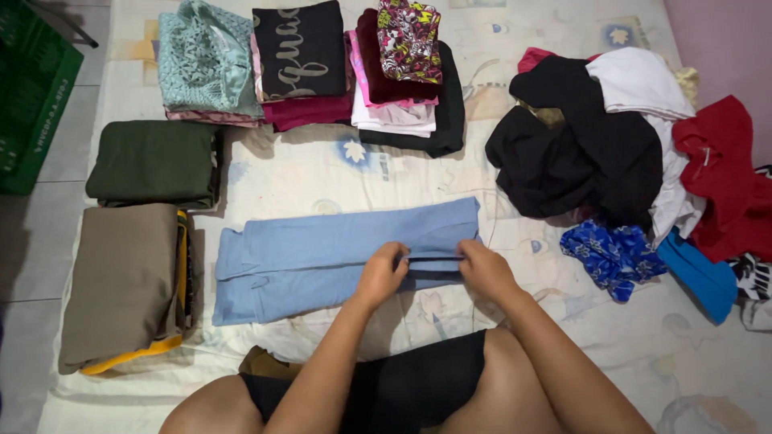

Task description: Fold various pieces of clothing including shorts and t-shirts on a bed.

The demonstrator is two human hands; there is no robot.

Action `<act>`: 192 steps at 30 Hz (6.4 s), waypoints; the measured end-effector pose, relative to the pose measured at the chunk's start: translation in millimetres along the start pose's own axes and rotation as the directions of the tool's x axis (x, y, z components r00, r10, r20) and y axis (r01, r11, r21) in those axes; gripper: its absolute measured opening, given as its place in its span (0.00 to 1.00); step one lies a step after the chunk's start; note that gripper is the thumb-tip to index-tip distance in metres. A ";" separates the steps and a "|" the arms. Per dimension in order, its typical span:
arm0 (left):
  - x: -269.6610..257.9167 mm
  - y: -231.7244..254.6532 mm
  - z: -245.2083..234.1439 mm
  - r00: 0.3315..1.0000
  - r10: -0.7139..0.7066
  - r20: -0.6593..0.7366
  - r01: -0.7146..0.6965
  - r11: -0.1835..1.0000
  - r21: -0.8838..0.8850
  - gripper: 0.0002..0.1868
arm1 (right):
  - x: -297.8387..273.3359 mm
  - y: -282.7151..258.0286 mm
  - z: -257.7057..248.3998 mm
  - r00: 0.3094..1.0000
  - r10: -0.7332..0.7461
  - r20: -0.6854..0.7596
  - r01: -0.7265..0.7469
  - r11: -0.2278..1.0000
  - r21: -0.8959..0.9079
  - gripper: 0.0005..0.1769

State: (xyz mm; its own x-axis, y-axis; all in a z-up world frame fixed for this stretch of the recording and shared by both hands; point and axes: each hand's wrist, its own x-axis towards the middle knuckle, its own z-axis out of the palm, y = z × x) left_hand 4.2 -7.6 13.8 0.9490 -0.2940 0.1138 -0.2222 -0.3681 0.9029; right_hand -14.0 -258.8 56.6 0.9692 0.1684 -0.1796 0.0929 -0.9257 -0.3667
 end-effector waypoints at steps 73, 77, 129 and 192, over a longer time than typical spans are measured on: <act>-57.6 -103.0 -212.5 0.469 -0.608 -0.641 0.857 0.489 0.163 0.57 | 71.8 -238.0 151.2 0.905 -0.407 -0.121 0.399 0.913 -0.084 0.40; -58.0 -126.0 -237.5 0.481 -0.707 -0.518 0.871 0.453 0.192 0.61 | 67.2 -242.4 152.8 0.945 -0.322 -0.048 0.316 0.943 -0.105 0.39; -15.9 -123.0 -121.7 0.882 -0.424 -0.204 0.459 0.871 0.174 0.31 | 97.3 -88.3 154.7 0.945 0.091 0.314 -0.251 -0.413 0.876 0.15; -30.0 -57.2 -101.6 0.938 -0.313 -0.146 0.333 0.933 0.139 0.31 | 119.8 -118.6 107.3 0.865 0.203 -0.458 -0.227 0.974 0.001 0.28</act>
State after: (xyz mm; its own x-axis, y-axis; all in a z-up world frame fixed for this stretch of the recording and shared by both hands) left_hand 11.2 111.9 0.8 0.9928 -0.0319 -0.1158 0.0778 -0.5636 0.8224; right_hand 66.6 -92.5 -19.3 0.9621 -0.1971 0.1885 -0.1303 -0.9394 -0.3172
